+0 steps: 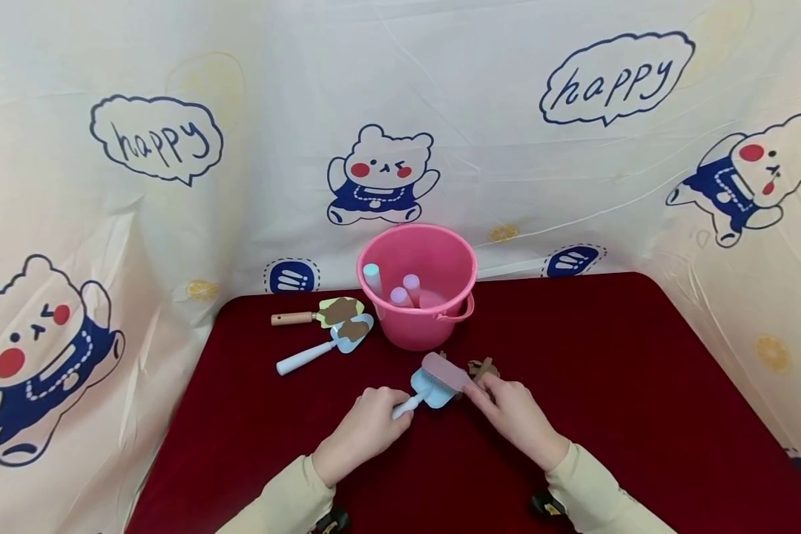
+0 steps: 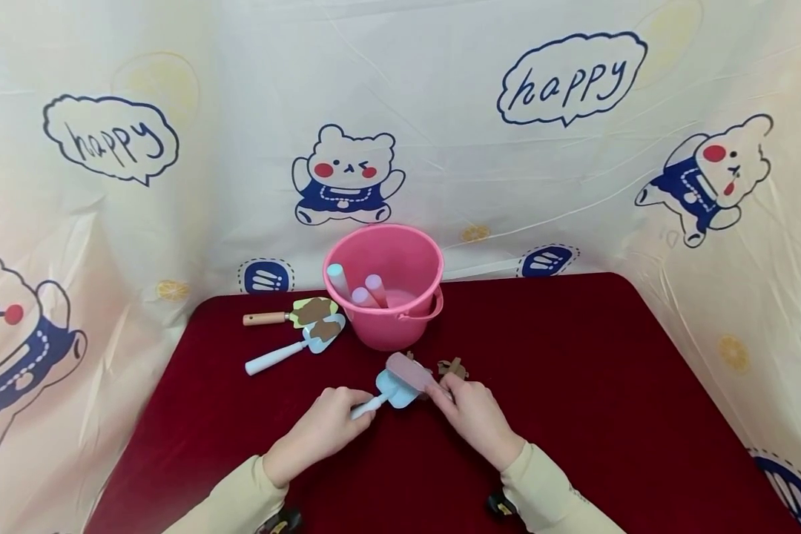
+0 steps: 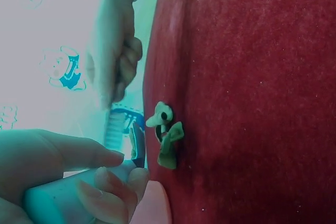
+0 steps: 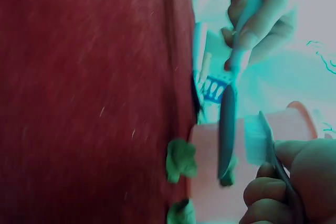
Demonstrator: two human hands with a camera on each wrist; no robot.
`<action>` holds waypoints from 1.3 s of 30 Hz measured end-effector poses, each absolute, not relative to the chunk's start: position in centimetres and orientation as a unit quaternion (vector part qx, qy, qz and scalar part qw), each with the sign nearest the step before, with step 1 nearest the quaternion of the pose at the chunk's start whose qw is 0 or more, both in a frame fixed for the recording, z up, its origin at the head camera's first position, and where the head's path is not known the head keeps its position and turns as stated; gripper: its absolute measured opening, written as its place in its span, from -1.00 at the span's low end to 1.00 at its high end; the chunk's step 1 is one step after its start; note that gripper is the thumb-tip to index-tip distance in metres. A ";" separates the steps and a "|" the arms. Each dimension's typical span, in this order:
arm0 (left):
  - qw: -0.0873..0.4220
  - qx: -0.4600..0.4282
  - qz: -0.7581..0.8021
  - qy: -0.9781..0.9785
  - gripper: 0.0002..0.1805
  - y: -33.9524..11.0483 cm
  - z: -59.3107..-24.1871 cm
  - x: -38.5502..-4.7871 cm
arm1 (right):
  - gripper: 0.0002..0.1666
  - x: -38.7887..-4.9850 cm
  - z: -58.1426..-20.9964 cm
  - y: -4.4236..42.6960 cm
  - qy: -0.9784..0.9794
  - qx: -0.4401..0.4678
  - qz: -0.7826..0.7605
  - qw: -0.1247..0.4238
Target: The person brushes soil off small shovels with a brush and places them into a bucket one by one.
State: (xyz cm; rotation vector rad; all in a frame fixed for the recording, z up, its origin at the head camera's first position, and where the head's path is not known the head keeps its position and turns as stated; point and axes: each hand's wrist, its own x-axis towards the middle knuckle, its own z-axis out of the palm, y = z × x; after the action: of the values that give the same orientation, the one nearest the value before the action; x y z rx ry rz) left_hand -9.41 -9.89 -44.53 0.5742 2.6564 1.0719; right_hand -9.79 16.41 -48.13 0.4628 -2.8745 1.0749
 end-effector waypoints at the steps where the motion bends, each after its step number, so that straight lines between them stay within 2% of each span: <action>1: 0.110 0.195 0.364 0.904 -0.90 -9.8 -44.5 -9.4 | -0.59 -9.8 -48.1 16.2 -0.922 0.160 0.352 0.016; 7: 0.114 0.204 0.367 0.901 -0.91 -9.4 -44.4 -9.3 | -0.56 -9.7 -48.4 15.5 -0.918 0.187 0.349 -0.007; 13: 0.111 0.204 0.377 0.897 -0.91 -9.6 -44.3 -9.0 | -0.55 -10.1 -48.8 16.1 -0.930 0.154 0.333 0.014; 18: 0.109 0.207 0.385 0.893 -0.90 -9.5 -44.3 -8.9 | -0.58 -10.5 -48.3 17.0 -0.936 0.130 0.327 0.005; 27: 0.131 0.212 0.395 0.884 -0.90 -9.6 -44.5 -9.1 | -0.65 -10.6 -48.3 18.5 -0.941 0.103 0.323 0.015; 39: 0.125 0.204 0.387 0.890 -0.91 -9.3 -44.8 -9.6 | -0.55 -9.5 -48.8 17.1 -0.922 0.190 0.338 -0.004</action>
State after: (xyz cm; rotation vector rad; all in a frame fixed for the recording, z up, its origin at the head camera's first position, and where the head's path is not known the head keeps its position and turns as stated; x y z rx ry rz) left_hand -9.55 -9.30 -44.75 0.5935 2.5940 1.1275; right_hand -9.48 17.05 -48.78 0.5971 -2.9040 1.0659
